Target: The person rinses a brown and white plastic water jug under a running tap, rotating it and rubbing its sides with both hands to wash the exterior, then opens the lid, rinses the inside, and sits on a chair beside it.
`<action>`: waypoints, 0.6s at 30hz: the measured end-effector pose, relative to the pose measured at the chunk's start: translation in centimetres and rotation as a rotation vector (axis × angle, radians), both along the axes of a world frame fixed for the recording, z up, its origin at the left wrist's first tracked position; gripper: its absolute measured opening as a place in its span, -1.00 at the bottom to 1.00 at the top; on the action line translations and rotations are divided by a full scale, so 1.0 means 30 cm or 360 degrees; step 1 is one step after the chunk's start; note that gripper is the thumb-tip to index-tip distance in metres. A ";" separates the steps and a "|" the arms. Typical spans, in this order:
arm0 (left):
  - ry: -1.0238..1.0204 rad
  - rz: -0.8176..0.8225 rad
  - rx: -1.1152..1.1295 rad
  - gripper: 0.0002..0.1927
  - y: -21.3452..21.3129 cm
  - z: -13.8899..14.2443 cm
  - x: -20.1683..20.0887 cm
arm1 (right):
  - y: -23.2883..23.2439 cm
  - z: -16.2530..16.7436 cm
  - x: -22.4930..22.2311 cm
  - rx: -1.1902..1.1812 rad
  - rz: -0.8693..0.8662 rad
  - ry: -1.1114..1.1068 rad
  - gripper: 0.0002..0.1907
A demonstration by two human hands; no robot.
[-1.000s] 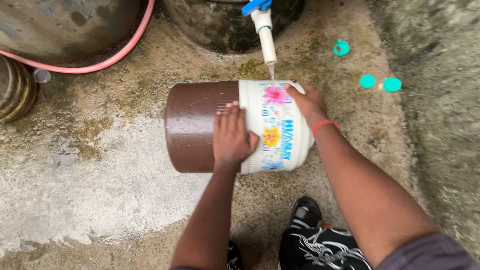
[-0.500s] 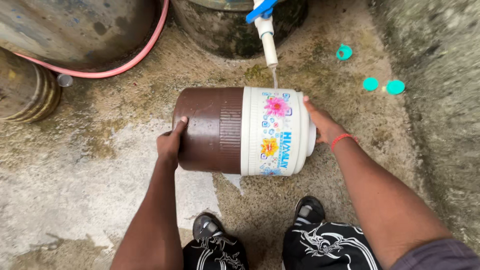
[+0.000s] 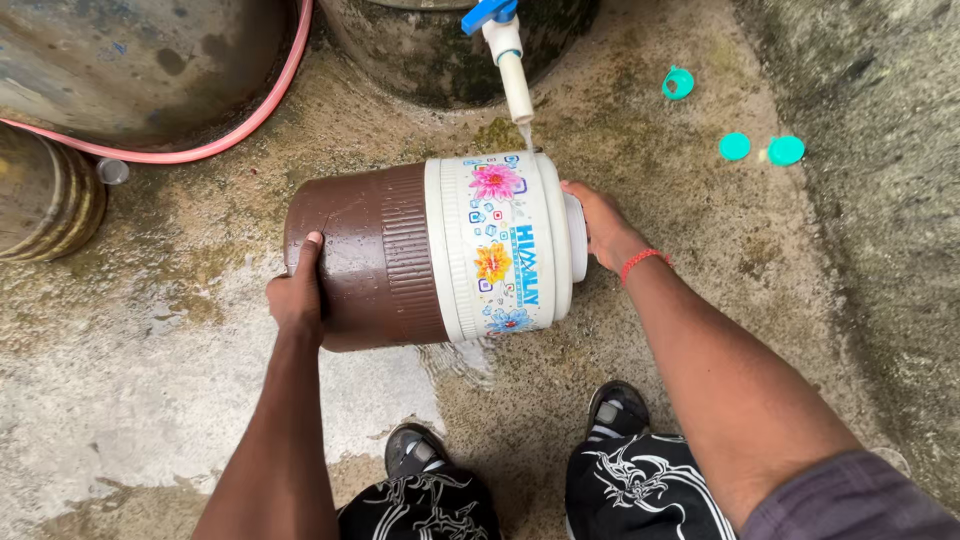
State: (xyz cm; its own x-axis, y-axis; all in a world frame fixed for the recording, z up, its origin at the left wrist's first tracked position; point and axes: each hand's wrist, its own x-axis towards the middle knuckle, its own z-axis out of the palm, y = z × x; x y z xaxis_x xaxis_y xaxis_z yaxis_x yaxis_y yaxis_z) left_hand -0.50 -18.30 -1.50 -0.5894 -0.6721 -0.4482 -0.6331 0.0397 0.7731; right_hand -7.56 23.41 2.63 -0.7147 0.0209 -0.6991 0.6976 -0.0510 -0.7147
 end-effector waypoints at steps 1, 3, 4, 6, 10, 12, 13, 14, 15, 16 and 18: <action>-0.0010 0.0000 0.0017 0.09 0.002 -0.003 0.002 | -0.004 -0.001 -0.001 0.0003 0.0021 -0.0010 -0.45; -0.0029 0.0008 0.0032 0.08 0.008 -0.009 0.006 | -0.004 -0.001 -0.001 -0.0052 0.0032 0.0014 -0.46; -0.0042 0.0006 0.0033 0.08 0.013 -0.010 0.008 | 0.000 0.000 0.000 -0.0074 0.0032 0.0024 -0.46; -0.0101 -0.0032 0.0005 0.05 0.027 0.000 0.003 | 0.007 0.001 -0.001 -0.0111 -0.0008 0.0021 -0.45; -0.0227 -0.0314 -0.0928 -0.13 0.104 0.063 -0.056 | -0.003 -0.007 -0.013 0.0150 0.0015 -0.0065 -0.41; -0.0220 -0.0657 -0.1282 -0.27 0.200 0.092 -0.123 | -0.018 -0.020 -0.019 0.0764 0.0084 0.0284 -0.36; -0.0210 -0.0896 -0.1194 -0.34 0.264 0.097 -0.148 | -0.027 -0.024 -0.018 0.1067 0.0122 0.0458 -0.33; 0.0002 -0.0998 -0.1420 -0.33 0.345 0.092 -0.162 | -0.028 -0.032 -0.012 0.1213 0.0181 0.0775 -0.35; 0.0224 -0.1101 -0.1646 -0.31 0.418 0.086 -0.174 | -0.028 -0.045 -0.001 0.1351 0.0233 0.1098 -0.36; 0.0401 -0.1169 -0.1678 -0.28 0.473 0.079 -0.180 | -0.028 -0.056 0.012 0.1487 0.0282 0.1422 -0.36; 0.0456 -0.1244 -0.1612 -0.26 0.536 0.068 -0.189 | -0.033 -0.076 0.041 0.1675 0.0593 0.1341 -0.37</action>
